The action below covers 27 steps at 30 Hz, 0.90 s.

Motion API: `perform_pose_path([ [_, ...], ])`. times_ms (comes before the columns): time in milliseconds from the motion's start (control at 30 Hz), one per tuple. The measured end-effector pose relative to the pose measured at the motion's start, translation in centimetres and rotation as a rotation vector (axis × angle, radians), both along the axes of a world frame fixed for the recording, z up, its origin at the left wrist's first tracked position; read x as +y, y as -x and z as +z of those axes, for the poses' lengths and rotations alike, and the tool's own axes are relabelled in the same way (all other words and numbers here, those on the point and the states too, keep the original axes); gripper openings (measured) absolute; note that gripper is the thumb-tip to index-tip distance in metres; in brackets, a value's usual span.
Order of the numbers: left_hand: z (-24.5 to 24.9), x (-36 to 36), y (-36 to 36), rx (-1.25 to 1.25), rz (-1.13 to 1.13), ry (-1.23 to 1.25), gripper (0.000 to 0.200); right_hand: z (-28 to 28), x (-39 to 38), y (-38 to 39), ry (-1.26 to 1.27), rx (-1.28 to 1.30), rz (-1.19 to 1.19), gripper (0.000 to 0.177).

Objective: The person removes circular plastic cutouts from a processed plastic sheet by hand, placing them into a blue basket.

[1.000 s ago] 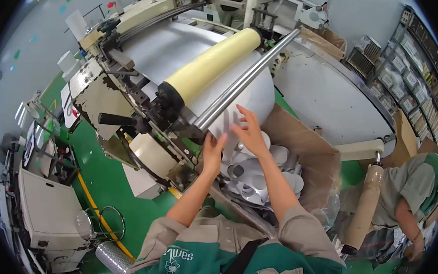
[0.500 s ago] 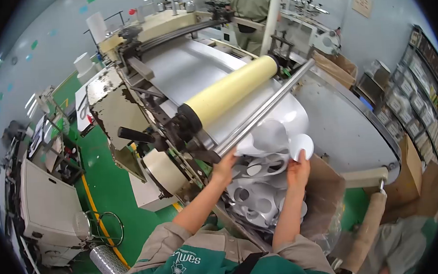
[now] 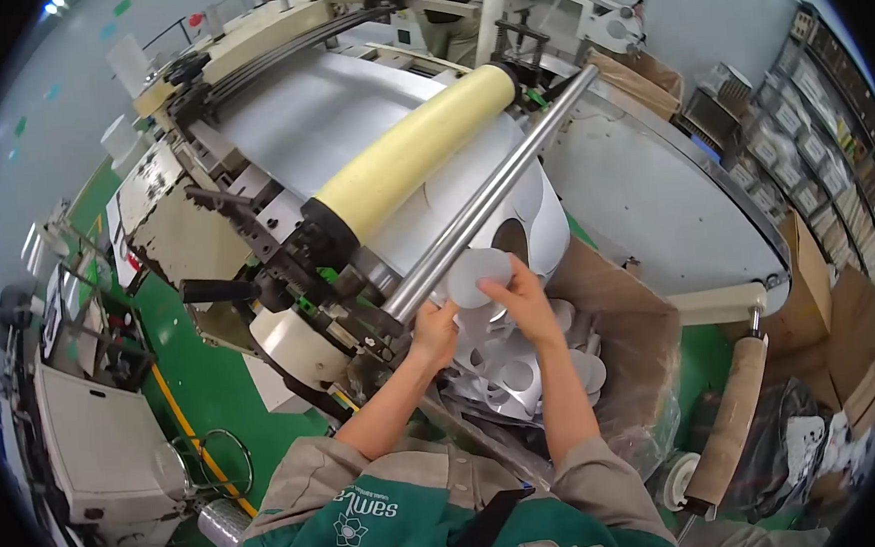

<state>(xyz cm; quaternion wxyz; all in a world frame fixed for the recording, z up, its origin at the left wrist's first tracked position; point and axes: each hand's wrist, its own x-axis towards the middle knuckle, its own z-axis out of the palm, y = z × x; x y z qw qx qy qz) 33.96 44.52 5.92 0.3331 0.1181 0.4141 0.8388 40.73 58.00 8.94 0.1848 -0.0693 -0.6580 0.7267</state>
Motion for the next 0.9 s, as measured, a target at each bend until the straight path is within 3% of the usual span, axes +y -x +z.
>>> perform_pose_path([
  [67,-0.5,-0.4,0.2,0.019,-0.040,0.026,0.028,-2.3,0.4,0.0,0.117,-0.022,-0.064,0.029],
  [133,1.5,-0.9,0.1,-0.060,-0.032,0.011,0.033,-3.5,0.8,-1.5,0.434,0.053,-0.433,0.033],
  [167,2.2,-1.0,0.2,-0.101,-0.026,0.002,0.035,-5.8,2.5,-2.7,0.590,0.173,-0.501,0.036],
  [233,0.9,-1.1,1.2,-0.037,0.146,0.020,0.036,-7.8,5.0,-6.1,0.794,0.219,-0.698,0.040],
  [267,0.3,-1.3,1.9,0.005,0.229,0.028,0.035,-7.6,5.5,-7.0,0.733,0.312,-0.717,0.040],
  [333,2.3,-0.6,1.5,-0.012,0.307,-0.008,0.032,-3.7,4.7,-6.4,0.592,0.254,-0.707,0.043],
  [367,3.0,-0.3,1.1,-0.022,0.345,-0.022,0.031,-1.7,3.8,-5.4,0.469,0.216,-0.568,0.045],
  [433,-1.5,0.3,2.0,-0.001,0.317,0.066,0.028,1.1,2.5,-2.2,0.202,0.142,-0.246,0.051],
  [467,-2.4,0.1,1.7,0.039,0.267,0.099,0.031,2.3,1.5,-0.4,0.109,0.099,-0.192,0.053],
  [500,-0.4,-0.3,0.3,-0.014,0.169,0.045,0.031,3.0,0.7,1.0,-0.039,0.013,-0.128,0.049],
  [600,-2.0,-1.1,0.8,-0.035,0.140,0.088,0.026,-0.1,2.5,3.4,-0.070,-0.307,0.126,0.042],
  [633,-1.4,-1.2,1.0,-0.043,0.125,0.146,0.029,-3.0,3.5,3.4,-0.170,-0.215,0.051,0.030],
  [667,-0.3,-1.4,0.9,-0.053,0.112,0.203,0.032,-2.5,3.3,2.4,0.076,-0.134,-0.025,0.028],
  [700,1.7,-1.9,0.4,-0.048,0.054,0.080,0.038,-2.1,3.0,1.1,0.328,-0.061,-0.099,0.027],
  [733,-0.1,-1.8,1.1,-0.029,0.144,-0.040,0.042,-4.3,4.0,-0.1,0.612,0.008,-0.249,0.027],
  [800,-3.0,-2.4,2.6,0.149,0.210,0.064,0.041,-8.1,7.3,-2.3,1.078,0.140,-0.466,0.036],
  [867,-2.5,-2.6,2.7,0.085,0.267,-0.003,0.033,-7.0,7.9,-4.4,1.111,0.260,-0.570,0.035],
  [900,-2.1,-2.5,3.0,0.042,0.289,-0.019,0.031,-5.0,7.1,-4.5,0.935,0.253,-0.544,0.037],
])
